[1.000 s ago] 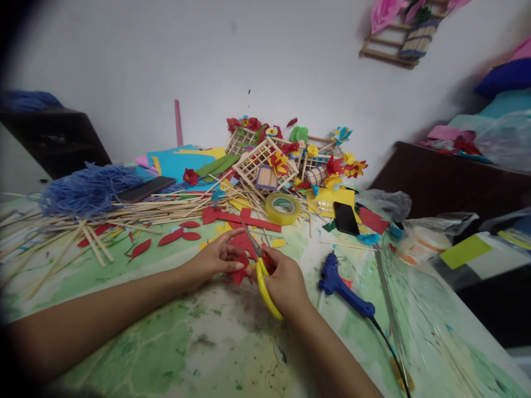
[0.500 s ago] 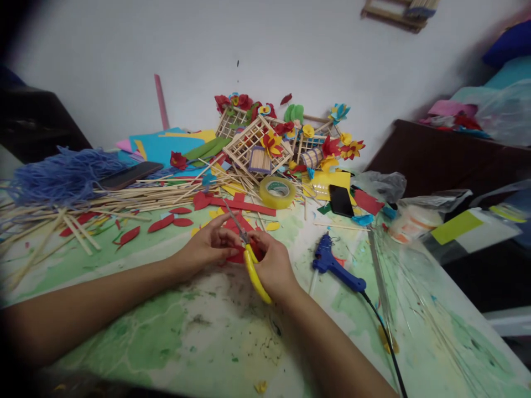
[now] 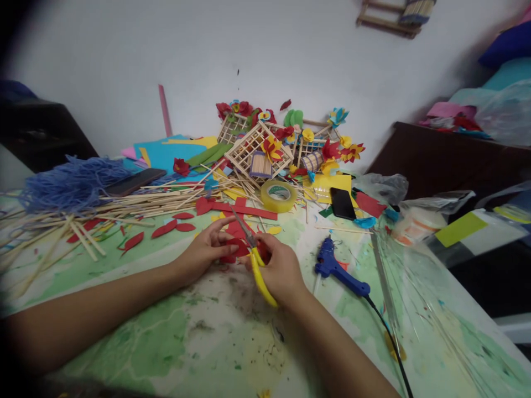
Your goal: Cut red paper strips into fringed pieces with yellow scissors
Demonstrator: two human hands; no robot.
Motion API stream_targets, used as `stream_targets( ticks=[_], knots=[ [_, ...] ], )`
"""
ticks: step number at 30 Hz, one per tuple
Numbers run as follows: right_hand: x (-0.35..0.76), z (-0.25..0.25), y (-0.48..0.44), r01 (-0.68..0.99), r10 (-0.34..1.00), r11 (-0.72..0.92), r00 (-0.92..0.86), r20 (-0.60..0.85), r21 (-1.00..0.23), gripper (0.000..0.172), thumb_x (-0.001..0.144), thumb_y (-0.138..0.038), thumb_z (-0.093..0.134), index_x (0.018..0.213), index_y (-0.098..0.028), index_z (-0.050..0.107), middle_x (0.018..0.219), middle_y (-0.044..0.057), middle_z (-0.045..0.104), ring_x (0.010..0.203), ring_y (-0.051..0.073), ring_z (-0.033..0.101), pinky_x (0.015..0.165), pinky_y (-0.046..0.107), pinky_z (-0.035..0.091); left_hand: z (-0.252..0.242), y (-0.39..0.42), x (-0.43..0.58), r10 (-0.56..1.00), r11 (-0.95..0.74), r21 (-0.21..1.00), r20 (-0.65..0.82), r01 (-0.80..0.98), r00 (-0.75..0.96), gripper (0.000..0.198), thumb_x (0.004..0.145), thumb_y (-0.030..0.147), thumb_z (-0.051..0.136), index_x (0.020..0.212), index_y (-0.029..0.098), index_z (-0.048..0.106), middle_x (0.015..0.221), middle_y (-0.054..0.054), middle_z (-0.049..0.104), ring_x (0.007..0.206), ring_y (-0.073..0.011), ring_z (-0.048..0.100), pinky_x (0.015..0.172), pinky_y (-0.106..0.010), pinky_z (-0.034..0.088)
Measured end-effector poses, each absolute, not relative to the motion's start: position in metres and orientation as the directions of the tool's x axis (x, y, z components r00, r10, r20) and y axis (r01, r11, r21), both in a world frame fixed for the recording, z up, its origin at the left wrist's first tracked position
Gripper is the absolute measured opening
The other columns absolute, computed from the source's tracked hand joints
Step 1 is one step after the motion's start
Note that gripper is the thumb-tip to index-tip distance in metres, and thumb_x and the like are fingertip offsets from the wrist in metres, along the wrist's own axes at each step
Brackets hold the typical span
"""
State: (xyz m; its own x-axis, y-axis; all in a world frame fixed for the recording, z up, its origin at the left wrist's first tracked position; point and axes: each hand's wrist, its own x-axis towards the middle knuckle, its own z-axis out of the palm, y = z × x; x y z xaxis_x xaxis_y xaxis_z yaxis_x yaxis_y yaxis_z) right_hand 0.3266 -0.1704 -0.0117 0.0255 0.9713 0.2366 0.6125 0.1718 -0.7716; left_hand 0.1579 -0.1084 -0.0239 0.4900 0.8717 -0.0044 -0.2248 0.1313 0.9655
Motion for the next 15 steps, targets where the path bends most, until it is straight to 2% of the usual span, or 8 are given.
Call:
stream_targets(
  ticks=[3,6,10,15],
  knots=[
    [0.34,0.0,-0.17,0.905,0.957,0.098,0.029,0.29,-0.413,0.043,0.069,-0.04,0.059,0.107,-0.021,0.058,0.065,0.001,0.062,0.059,0.016,0.056,0.052,0.023,0.032,-0.024,-0.103,0.155,0.904,0.117,0.966,-0.007,-0.231,0.427,0.075,0.059,0.018,0.075,0.126,0.023,0.042,0.076,0.001,0.064,0.066,-0.0118,0.06,0.059,-0.021,0.044],
    [0.348,0.009,-0.169,0.978,0.965,0.081,-0.028,0.261,-0.194,0.048,0.07,-0.046,0.057,0.111,-0.021,0.057,0.075,0.004,0.066,0.065,0.018,0.059,0.054,0.024,0.03,-0.023,-0.098,0.152,0.912,0.102,0.963,0.01,-0.249,0.411,0.075,0.059,0.018,0.075,0.126,0.023,0.042,0.073,0.002,0.063,0.061,-0.0103,0.058,0.06,-0.021,0.044],
    [0.351,0.011,-0.167,0.979,0.971,0.137,-0.102,0.217,-0.151,0.053,0.071,-0.047,0.056,0.117,-0.021,0.053,0.096,0.006,0.065,0.081,0.021,0.059,0.065,0.026,0.035,-0.021,-0.094,0.151,0.917,0.056,0.966,0.05,-0.252,0.396,0.073,0.062,0.023,0.073,0.128,0.022,0.041,0.071,0.002,0.062,0.062,-0.0114,0.059,0.061,-0.022,0.045],
    [0.35,0.011,-0.169,0.976,0.977,0.159,-0.134,0.164,-0.148,0.052,0.072,-0.047,0.057,0.116,-0.02,0.052,0.095,0.008,0.063,0.09,0.022,0.057,0.072,0.027,0.035,-0.02,-0.092,0.151,0.932,0.027,0.969,0.065,-0.247,0.358,0.074,0.062,0.024,0.074,0.128,0.022,0.04,0.071,0.002,0.062,0.063,-0.0107,0.059,0.062,-0.022,0.045]
  ],
)
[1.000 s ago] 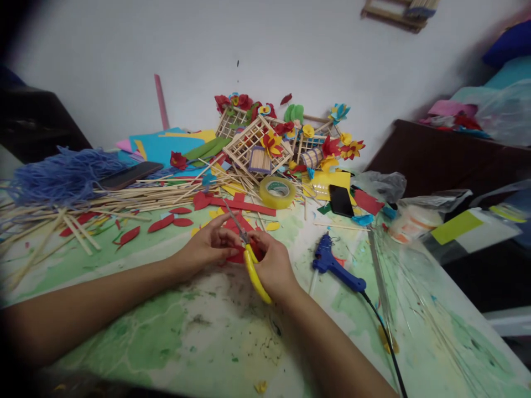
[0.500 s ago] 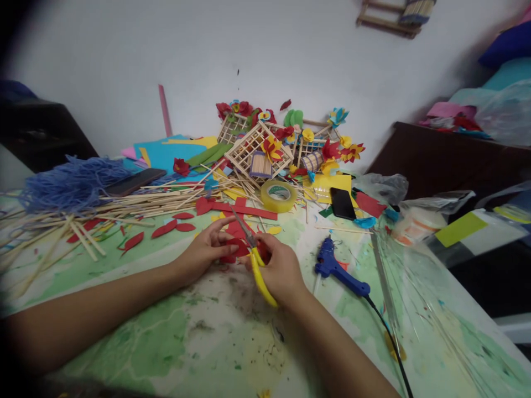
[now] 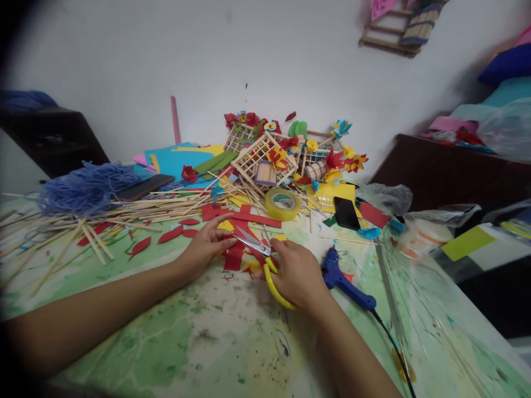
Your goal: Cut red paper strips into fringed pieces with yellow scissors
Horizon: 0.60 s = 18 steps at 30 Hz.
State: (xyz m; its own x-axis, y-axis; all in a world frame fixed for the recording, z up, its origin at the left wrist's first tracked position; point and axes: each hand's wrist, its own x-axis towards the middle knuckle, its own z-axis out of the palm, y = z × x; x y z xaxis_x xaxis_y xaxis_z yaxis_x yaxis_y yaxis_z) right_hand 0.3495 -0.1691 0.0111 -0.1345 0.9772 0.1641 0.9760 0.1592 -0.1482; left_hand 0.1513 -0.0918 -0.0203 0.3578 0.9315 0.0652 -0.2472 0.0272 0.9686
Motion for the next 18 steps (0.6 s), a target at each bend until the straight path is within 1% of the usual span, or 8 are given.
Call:
stream_targets(
  ticks=[2,7,13,18],
  knots=[
    [0.3486,0.0116,-0.1693,0.976,0.981,0.158,-0.137,0.14,-0.151,0.05,0.073,-0.048,0.056,0.114,-0.02,0.053,0.095,0.008,0.063,0.089,0.022,0.057,0.07,0.026,0.035,-0.0205,-0.0914,0.1511,0.932,0.028,0.967,0.066,-0.254,0.356,0.075,0.062,0.023,0.074,0.128,0.022,0.04,0.074,0.002,0.063,0.064,-0.0103,0.059,0.061,-0.021,0.044],
    [0.3467,0.0099,-0.1687,0.971,0.982,0.166,-0.145,0.124,-0.171,0.049,0.073,-0.049,0.054,0.114,-0.022,0.053,0.096,0.008,0.063,0.088,0.022,0.057,0.07,0.026,0.035,-0.0219,-0.0912,0.1502,0.912,0.046,0.956,0.078,-0.289,0.403,0.076,0.063,0.022,0.072,0.13,0.021,0.036,0.079,-0.002,0.065,0.071,-0.0144,0.062,0.065,-0.025,0.046],
    [0.3454,0.0067,-0.1696,0.965,0.98,0.179,-0.157,0.126,-0.193,0.053,0.074,-0.049,0.054,0.12,-0.021,0.05,0.1,0.008,0.064,0.091,0.023,0.057,0.072,0.026,0.036,-0.0241,-0.0909,0.1507,0.92,0.029,0.958,0.086,-0.285,0.383,0.073,0.063,0.019,0.071,0.128,0.022,0.039,0.077,0.001,0.064,0.067,-0.0107,0.06,0.06,-0.019,0.044],
    [0.3436,0.0079,-0.1709,0.964,0.982,0.172,-0.151,0.117,-0.203,0.053,0.074,-0.048,0.054,0.121,-0.023,0.05,0.101,0.007,0.064,0.091,0.021,0.058,0.072,0.025,0.037,-0.0213,-0.0929,0.1518,0.906,0.055,0.947,0.086,-0.318,0.413,0.075,0.061,0.017,0.072,0.128,0.022,0.038,0.075,0.002,0.065,0.065,-0.0109,0.061,0.059,-0.019,0.044]
  ],
)
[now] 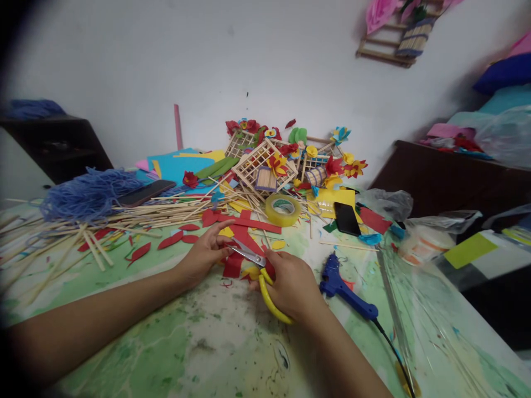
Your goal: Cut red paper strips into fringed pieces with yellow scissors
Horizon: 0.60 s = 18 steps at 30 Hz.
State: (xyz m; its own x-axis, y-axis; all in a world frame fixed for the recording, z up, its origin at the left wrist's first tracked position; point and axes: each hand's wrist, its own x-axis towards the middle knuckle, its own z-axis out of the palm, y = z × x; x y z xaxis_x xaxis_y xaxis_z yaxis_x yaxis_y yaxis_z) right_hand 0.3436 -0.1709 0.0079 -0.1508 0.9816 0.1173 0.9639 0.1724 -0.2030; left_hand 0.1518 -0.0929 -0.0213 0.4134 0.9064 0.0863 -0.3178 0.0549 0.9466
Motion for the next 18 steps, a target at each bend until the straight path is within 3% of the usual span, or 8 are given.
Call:
stream_targets(
  ticks=[10,18],
  knots=[
    [0.3411,0.0082,-0.1705,0.95,0.985,0.164,-0.145,0.089,-0.267,0.059,0.072,-0.056,0.055,0.122,-0.025,0.052,0.103,0.006,0.066,0.091,0.022,0.06,0.071,0.025,0.038,-0.0208,-0.0942,0.1517,0.901,0.069,0.937,0.09,-0.344,0.425,0.073,0.063,0.016,0.072,0.128,0.022,0.039,0.073,0.003,0.065,0.062,-0.0082,0.06,0.056,-0.015,0.044],
    [0.3431,0.0097,-0.1715,0.961,0.986,0.163,-0.149,0.078,-0.222,0.055,0.073,-0.061,0.05,0.116,-0.026,0.056,0.091,0.005,0.07,0.082,0.023,0.063,0.06,0.024,0.035,-0.0219,-0.0904,0.1515,0.892,0.108,0.915,0.084,-0.39,0.444,0.078,0.061,0.014,0.073,0.13,0.022,0.036,0.078,0.001,0.066,0.068,-0.0118,0.063,0.062,-0.021,0.048]
  ],
)
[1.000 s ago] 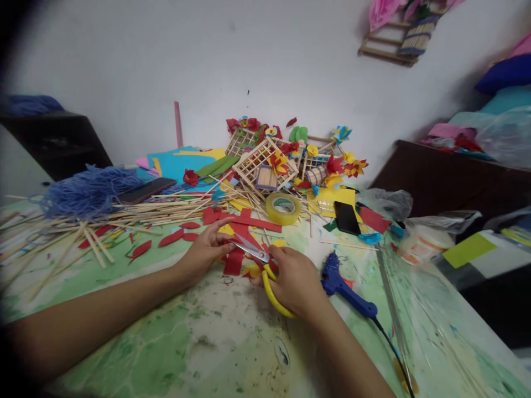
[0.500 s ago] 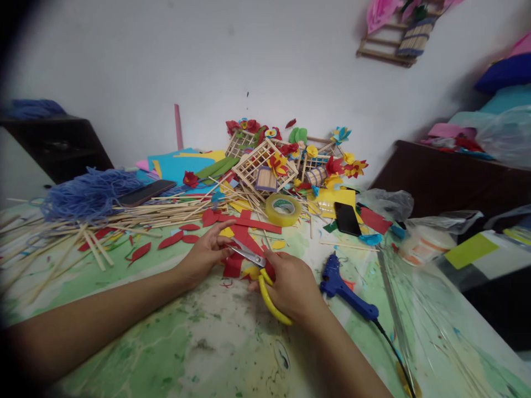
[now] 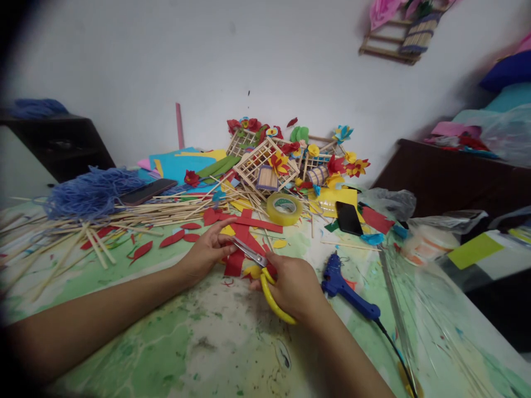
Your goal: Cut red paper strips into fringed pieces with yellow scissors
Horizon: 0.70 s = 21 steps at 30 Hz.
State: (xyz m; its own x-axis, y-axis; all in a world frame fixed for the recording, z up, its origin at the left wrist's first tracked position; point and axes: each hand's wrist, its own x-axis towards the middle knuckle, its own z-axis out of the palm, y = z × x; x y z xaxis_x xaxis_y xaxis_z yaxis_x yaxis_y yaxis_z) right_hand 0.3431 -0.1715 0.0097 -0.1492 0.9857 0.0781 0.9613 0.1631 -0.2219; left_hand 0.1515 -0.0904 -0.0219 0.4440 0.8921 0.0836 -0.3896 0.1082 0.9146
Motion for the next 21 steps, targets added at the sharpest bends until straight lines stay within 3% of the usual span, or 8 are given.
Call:
stream_targets(
  ticks=[6,16,21],
  knots=[
    [0.3445,0.0093,-0.1723,0.973,0.984,0.166,-0.151,0.098,-0.163,0.044,0.077,-0.054,0.05,0.111,-0.027,0.058,0.081,0.004,0.07,0.074,0.021,0.063,0.055,0.024,0.03,-0.0225,-0.0881,0.1487,0.909,0.082,0.936,0.071,-0.342,0.412,0.08,0.062,0.016,0.073,0.131,0.022,0.035,0.078,0.0,0.065,0.068,-0.012,0.061,0.063,-0.022,0.046],
    [0.3458,0.0098,-0.1727,0.982,0.985,0.154,-0.143,0.1,-0.111,0.042,0.078,-0.053,0.048,0.11,-0.027,0.058,0.081,0.005,0.07,0.074,0.021,0.063,0.055,0.024,0.03,-0.0237,-0.0838,0.146,0.914,0.033,0.956,0.089,-0.291,0.397,0.079,0.064,0.018,0.071,0.133,0.023,0.033,0.07,0.003,0.06,0.067,-0.0116,0.059,0.064,-0.022,0.043],
    [0.3427,0.0147,-0.173,0.99,0.992,0.118,-0.113,0.064,-0.079,0.036,0.079,-0.053,0.047,0.099,-0.027,0.061,0.078,0.004,0.069,0.073,0.021,0.063,0.054,0.025,0.028,-0.0253,-0.0813,0.1454,0.921,-0.007,0.964,0.109,-0.264,0.373,0.075,0.063,0.021,0.072,0.13,0.023,0.038,0.071,0.003,0.06,0.065,-0.012,0.06,0.064,-0.023,0.043]
  ],
)
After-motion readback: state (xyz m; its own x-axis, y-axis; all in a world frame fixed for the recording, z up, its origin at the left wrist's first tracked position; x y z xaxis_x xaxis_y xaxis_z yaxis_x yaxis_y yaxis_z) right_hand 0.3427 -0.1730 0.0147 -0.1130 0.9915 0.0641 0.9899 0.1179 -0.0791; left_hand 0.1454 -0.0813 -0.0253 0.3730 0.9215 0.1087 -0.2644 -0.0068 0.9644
